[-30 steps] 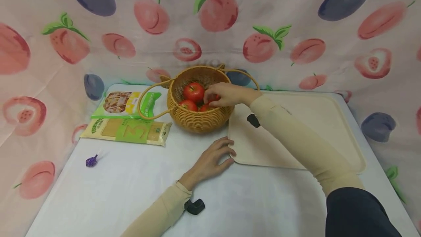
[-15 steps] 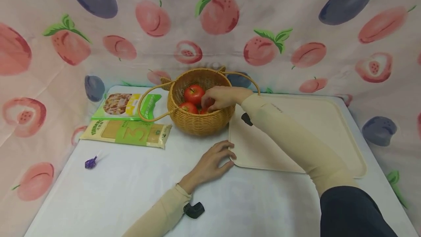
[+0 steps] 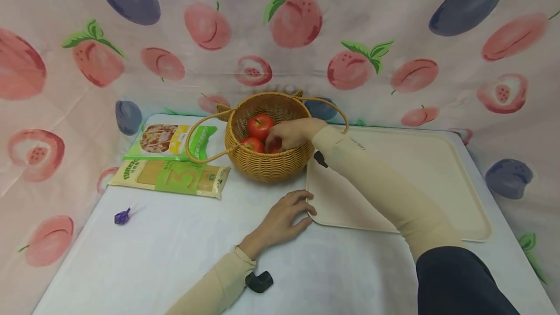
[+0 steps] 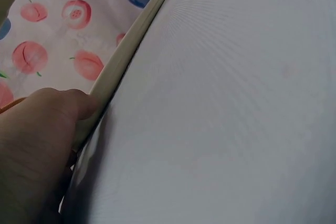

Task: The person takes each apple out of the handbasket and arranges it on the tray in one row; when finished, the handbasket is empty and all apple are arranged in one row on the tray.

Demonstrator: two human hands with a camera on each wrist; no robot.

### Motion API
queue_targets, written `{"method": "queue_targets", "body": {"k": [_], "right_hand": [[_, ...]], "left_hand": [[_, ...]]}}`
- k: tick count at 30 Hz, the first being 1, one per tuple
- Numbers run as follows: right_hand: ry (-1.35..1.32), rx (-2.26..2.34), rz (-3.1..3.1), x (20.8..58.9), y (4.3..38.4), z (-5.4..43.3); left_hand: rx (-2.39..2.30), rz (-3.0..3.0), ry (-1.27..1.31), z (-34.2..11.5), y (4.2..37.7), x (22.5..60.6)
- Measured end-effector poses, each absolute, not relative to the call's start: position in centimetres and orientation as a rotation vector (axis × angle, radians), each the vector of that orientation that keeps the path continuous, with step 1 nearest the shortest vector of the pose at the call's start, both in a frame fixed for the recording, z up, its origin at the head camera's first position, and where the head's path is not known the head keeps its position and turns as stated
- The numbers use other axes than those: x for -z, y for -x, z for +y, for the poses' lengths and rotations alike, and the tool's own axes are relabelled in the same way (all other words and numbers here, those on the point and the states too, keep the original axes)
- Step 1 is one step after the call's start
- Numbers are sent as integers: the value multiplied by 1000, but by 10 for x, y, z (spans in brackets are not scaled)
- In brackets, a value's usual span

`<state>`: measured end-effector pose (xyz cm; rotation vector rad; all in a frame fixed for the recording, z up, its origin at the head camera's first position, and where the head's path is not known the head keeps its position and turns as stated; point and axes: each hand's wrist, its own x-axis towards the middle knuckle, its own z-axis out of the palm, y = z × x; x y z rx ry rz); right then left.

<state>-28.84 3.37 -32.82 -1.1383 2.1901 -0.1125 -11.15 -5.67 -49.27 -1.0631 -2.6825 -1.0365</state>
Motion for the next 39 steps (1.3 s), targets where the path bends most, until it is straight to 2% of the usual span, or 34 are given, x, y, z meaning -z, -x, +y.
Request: {"method": "queue_targets", "body": {"k": [9,25,39], "right_hand": [[1085,7,2147,328,289,26],[789,-72,2078,325,290,20],[888,-37,2055,341,294,19]], "left_hand": [[1041,-2698,1050,-59,111,493],[1034,-2669,1059,-59,113,492],[1012,-2675,1074,-59,112,495]]}}
